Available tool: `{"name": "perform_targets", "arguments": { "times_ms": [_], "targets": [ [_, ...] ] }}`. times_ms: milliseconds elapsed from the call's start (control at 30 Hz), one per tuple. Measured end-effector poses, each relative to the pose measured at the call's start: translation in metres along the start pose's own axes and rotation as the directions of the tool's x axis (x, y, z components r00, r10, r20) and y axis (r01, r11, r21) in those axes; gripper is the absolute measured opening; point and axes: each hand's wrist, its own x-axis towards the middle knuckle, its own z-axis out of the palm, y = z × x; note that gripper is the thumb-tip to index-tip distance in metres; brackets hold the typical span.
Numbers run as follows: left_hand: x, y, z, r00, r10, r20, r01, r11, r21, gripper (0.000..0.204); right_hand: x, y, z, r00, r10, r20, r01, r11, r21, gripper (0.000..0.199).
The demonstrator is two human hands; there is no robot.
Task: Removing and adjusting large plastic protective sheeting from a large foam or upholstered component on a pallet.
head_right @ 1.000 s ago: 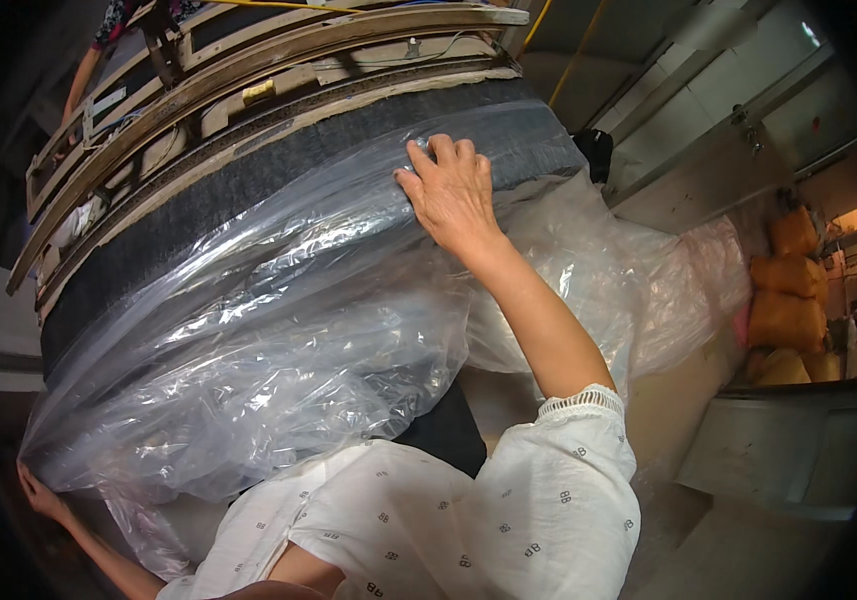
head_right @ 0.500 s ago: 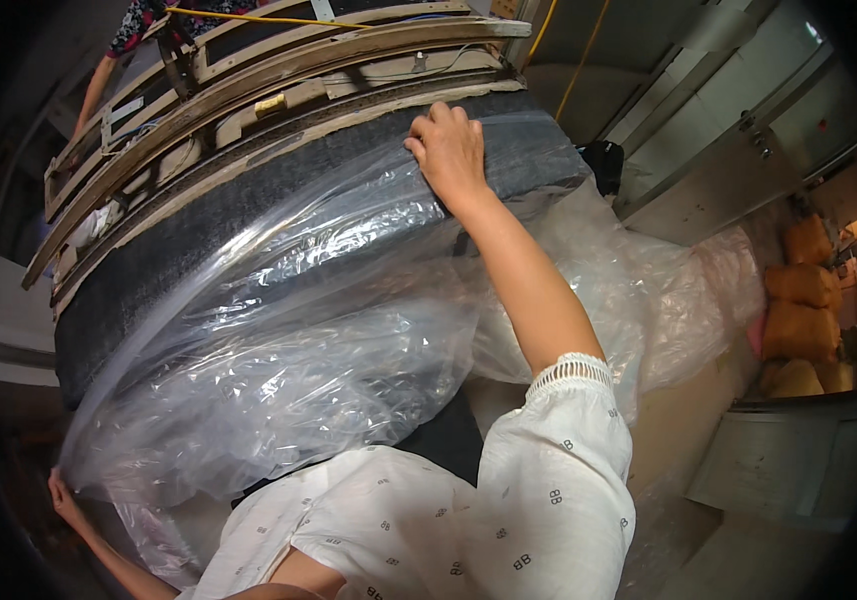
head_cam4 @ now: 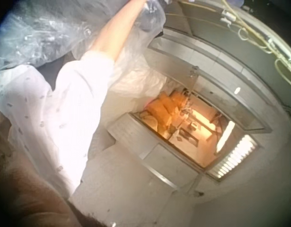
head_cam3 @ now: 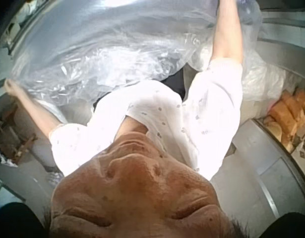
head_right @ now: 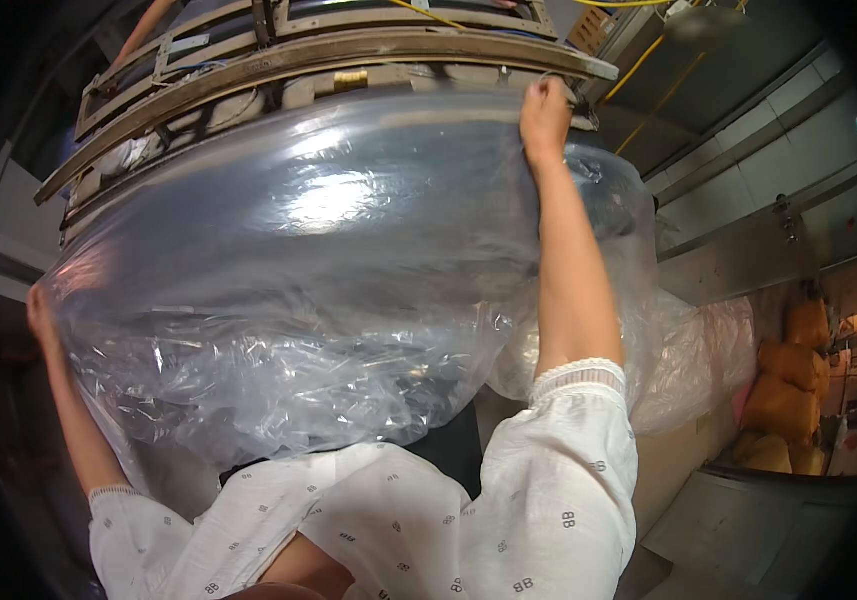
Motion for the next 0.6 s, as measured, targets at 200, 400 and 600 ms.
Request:
{"name": "perform_targets", "arguments": {
  "times_ms": [200, 400, 600],
  "targets": [
    [0.029, -0.022, 0.101, 0.988, -0.142, 0.057, 0.143, 0.99, -0.018, 0.034, -0.019, 0.026, 0.014, 0.985, 0.171, -0.011, -0.169, 0.982, 0.087, 0.019],
    [0.059, -0.007, 0.134, 0.988, -0.102, 0.117, 0.1, 0.995, 0.025, 0.043, -0.006, 0.029, 0.022, 0.992, 0.124, -0.032, -0.126, 0.989, -0.078, 0.023],
    [0.091, -0.046, 0.155, 0.987, -0.148, 0.069, 0.141, 0.986, 0.086, 0.042, -0.001, 0.023, 0.019, 0.993, 0.088, -0.084, -0.109, 0.948, -0.299, 0.029]
  ]
}}
